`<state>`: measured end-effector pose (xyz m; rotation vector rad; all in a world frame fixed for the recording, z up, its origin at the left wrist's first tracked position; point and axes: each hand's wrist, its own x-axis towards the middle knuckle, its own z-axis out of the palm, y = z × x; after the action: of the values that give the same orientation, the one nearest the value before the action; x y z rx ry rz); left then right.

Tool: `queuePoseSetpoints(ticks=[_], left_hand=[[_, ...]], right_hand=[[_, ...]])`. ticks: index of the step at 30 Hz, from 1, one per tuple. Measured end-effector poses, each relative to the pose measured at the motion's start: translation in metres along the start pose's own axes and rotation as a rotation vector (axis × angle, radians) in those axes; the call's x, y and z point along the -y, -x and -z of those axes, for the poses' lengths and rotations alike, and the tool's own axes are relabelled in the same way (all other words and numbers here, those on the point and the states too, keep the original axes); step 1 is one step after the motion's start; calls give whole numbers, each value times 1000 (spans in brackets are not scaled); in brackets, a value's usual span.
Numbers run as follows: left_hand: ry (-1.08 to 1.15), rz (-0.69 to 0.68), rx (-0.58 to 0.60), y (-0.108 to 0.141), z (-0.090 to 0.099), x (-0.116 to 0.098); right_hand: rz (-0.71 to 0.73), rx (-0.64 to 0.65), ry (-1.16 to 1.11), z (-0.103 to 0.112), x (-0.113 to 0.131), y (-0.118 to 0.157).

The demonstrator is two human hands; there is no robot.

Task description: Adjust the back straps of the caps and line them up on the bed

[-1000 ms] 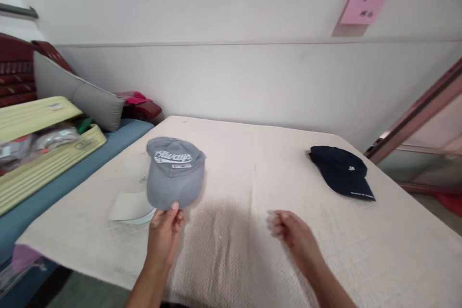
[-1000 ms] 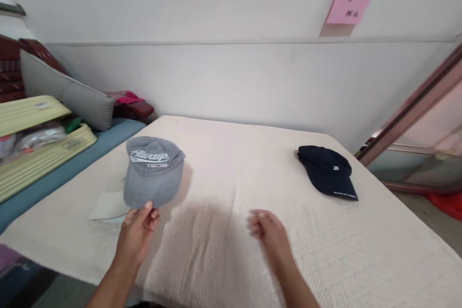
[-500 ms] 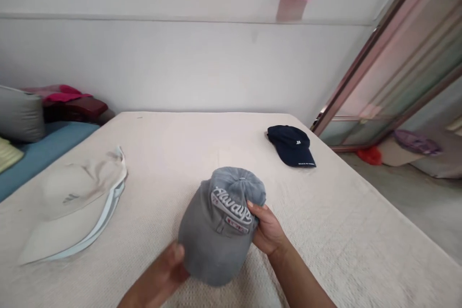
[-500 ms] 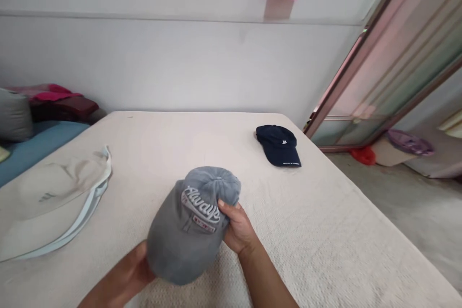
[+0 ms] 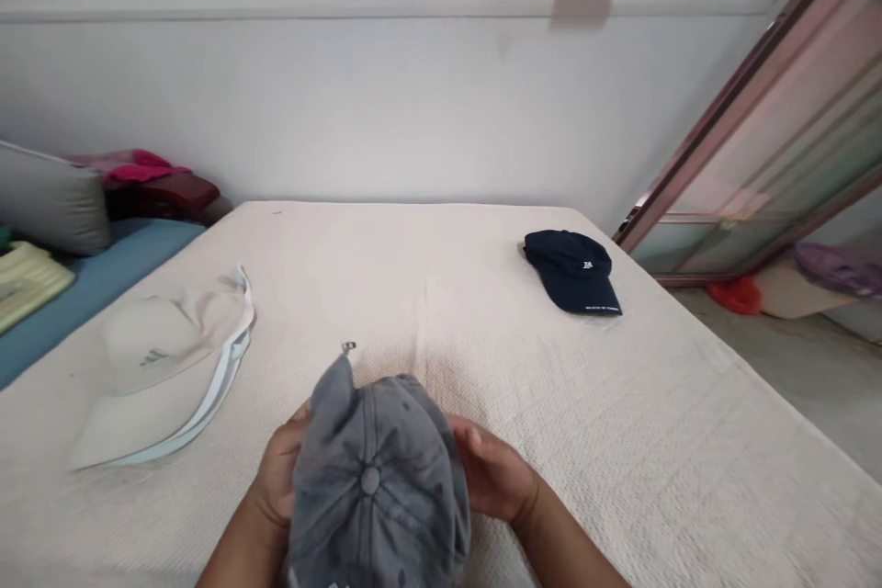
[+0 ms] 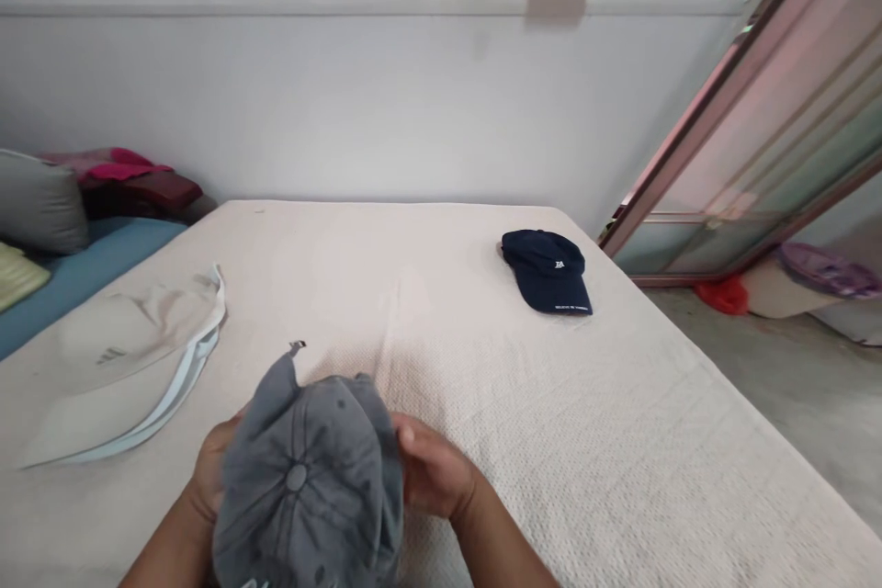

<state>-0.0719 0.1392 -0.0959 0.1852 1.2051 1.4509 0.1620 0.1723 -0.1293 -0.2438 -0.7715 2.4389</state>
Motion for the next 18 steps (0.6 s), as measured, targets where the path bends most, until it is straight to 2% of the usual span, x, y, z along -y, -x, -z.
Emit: queuePoseSetpoints(ticks=[4,6,8,13,16,18], left_hand=[[-90,273,412,11,-7,10],[-132,302,494,14,-12,14],[-198,264,478,12,-17,15],[-372,84,296,-5,-21,22],[-327,54,233,-13,-22,29],[-264,49,244,-13,-25,31]], right_hand=[[83,-182,11,1,11,-11],[113,-279,36,0,16,-14],[167,-376,42,0,23,-13],[282,-496,140,3,40,-5],[289,-543,288,6,40,-9],[276,-564,414,6,35,-15]])
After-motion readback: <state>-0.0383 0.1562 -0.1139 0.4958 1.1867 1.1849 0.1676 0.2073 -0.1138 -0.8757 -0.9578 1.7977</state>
